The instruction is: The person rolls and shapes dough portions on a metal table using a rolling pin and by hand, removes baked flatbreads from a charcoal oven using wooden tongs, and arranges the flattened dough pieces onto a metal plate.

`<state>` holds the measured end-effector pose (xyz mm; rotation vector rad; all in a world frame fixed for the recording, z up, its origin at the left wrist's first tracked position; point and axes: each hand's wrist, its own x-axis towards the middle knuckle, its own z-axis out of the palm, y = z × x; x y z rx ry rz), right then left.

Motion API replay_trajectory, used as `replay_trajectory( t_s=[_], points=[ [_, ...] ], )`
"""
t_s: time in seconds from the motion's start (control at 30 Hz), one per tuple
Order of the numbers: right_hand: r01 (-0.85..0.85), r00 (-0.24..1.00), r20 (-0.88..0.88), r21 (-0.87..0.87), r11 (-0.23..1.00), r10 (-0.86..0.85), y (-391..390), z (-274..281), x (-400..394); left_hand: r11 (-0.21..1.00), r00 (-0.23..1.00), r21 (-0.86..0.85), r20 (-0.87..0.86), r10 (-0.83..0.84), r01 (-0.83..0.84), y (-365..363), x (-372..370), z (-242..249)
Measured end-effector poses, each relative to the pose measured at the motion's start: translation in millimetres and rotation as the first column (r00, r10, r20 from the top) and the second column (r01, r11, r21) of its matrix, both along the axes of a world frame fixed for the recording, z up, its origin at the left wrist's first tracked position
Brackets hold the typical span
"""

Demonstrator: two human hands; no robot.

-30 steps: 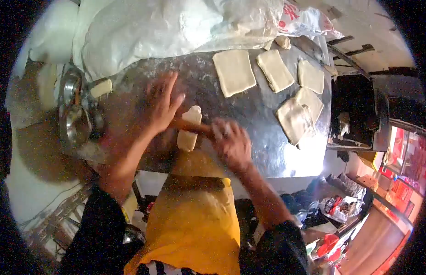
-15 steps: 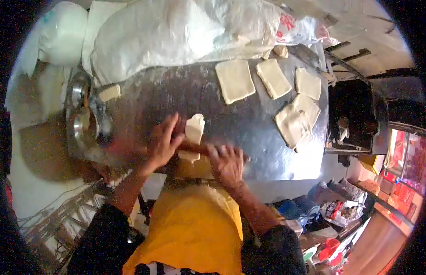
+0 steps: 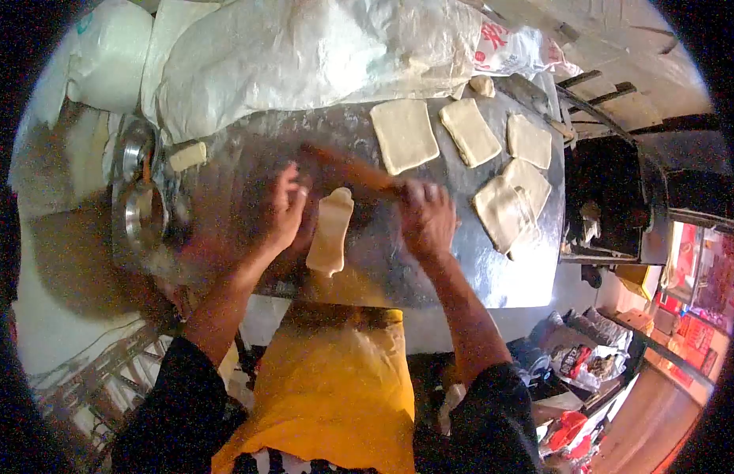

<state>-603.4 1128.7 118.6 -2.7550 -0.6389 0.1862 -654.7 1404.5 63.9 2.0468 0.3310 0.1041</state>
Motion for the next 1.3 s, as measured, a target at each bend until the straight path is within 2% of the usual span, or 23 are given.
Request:
replay_trajectory(
  t_s=[0.03, 0.07, 0.1, 0.13, 0.2, 0.27, 0.3, 0.33, 0.4, 0.5, 0.53, 0.6, 0.63, 0.7, 0.73, 0.8, 0.87, 0.93, 1.03, 1.17, 1.23, 1.27, 1.3],
  points=[
    [0.071, 0.98, 0.185, 0.032, 0.997, -0.076, 2, 3, 4, 0.989, 0.985, -0.042, -0.089, -0.146, 0.143, -1, -4, 2],
    [0.136, 0.918, 0.366, 0.077, 0.988, -0.155, 4, 5, 5, 0.988, 0.985, -0.038, -0.087, -0.15, 0.147, -6, -3, 2],
    [0.058, 0.914, 0.391, 0.13, 0.99, -0.105, 4, -3, -4, 0.969, 0.976, 0.125, -0.072, -0.206, 0.214, -13, 1, -3],
    [-0.092, 0.938, 0.347, 0.203, 0.975, 0.016, 8, -9, -17, 0.92, 0.962, 0.281, -0.067, -0.264, 0.272, -20, 5, -14],
    [-0.29, 0.947, 0.228, 0.31, 0.906, 0.225, 21, -29, -67, 0.95, 0.973, 0.213, -0.053, -0.224, 0.23, -27, 19, -21],
    [-0.364, 0.93, 0.17, 0.304, 0.88, 0.326, 36, -39, -106, 0.877, 0.784, 0.083, -0.493, -0.376, 0.473, -21, 36, 16],
    [-0.388, 0.921, 0.139, 0.271, 0.881, 0.363, 40, -45, -115, 0.84, 0.82, 0.204, -0.42, -0.388, 0.502, -19, 34, 25],
    [-0.384, 0.923, 0.138, 0.28, 0.88, 0.359, 43, -50, -120, 0.837, 0.817, 0.209, -0.427, -0.387, 0.505, -16, 29, 33],
    [-0.36, 0.931, 0.161, 0.245, 0.9, 0.328, 45, -58, -125, 0.7, 0.787, 0.394, -0.109, -0.608, 0.596, -7, 15, 46],
    [-0.421, 0.903, 0.219, 0.292, 0.859, 0.369, 47, -65, -124, 0.6, 0.697, 0.433, -0.1, -0.71, 0.673, -2, -19, 47],
    [-0.427, 0.901, 0.223, 0.295, 0.855, 0.372, 50, -63, -123, 0.601, 0.701, 0.438, -0.102, -0.706, 0.668, -1, -26, 47],
    [-0.2, 0.979, 0.137, 0.446, 0.872, 0.154, 60, -54, -123, 0.675, 0.745, 0.402, -0.027, -0.666, 0.618, 3, -36, 43],
    [-0.202, 0.978, 0.137, 0.444, 0.873, 0.157, 64, -43, -118, 0.678, 0.747, 0.401, -0.026, -0.665, 0.617, 5, -37, 40],
    [0.031, 0.999, -0.011, 0.485, 0.874, -0.03, 69, -25, -103, 0.678, 0.736, 0.35, -0.054, -0.674, 0.646, 8, -35, 36],
    [0.025, 1.0, -0.008, 0.481, 0.876, -0.025, 70, -26, -95, 0.683, 0.74, 0.349, -0.049, -0.671, 0.642, 9, -31, 36],
    [0.085, 0.987, -0.154, 0.348, 0.934, -0.032, 73, -27, -80, 0.613, 0.699, 0.399, -0.109, -0.707, 0.682, 13, -25, 39],
    [0.14, 0.974, -0.221, 0.37, 0.918, -0.06, 77, -26, -71, 0.64, 0.707, 0.348, -0.11, -0.698, 0.685, 12, -20, 40],
    [0.273, 0.924, -0.34, 0.26, 0.926, -0.177, 81, -20, -65, 0.663, 0.713, 0.292, -0.114, -0.692, 0.69, 9, -21, 37],
    [0.381, 0.856, -0.436, 0.171, 0.908, -0.277, 80, -17, -58, 0.708, 0.785, 0.44, 0.01, -0.619, 0.552, 1, -23, 26],
    [0.403, 0.867, -0.371, 0.129, 0.906, -0.333, 72, -15, -45, 0.736, 0.803, 0.388, -0.02, -0.596, 0.556, 0, -19, 34],
    [0.269, 0.886, -0.44, 0.241, 0.932, -0.143, 51, -17, -34, 0.731, 0.793, 0.361, -0.039, -0.609, 0.579, -1, -9, 34],
    [0.187, 0.967, -0.219, 0.281, 0.941, -0.127, 35, -18, -24, 0.867, 0.869, 0.101, 0.034, -0.493, 0.488, -3, -3, 29],
    [0.098, 0.994, 0.009, 0.299, 0.949, -0.105, 19, -20, -13, 0.916, 0.934, -0.179, 0.062, -0.353, 0.358, -5, 0, 26]
  ],
)
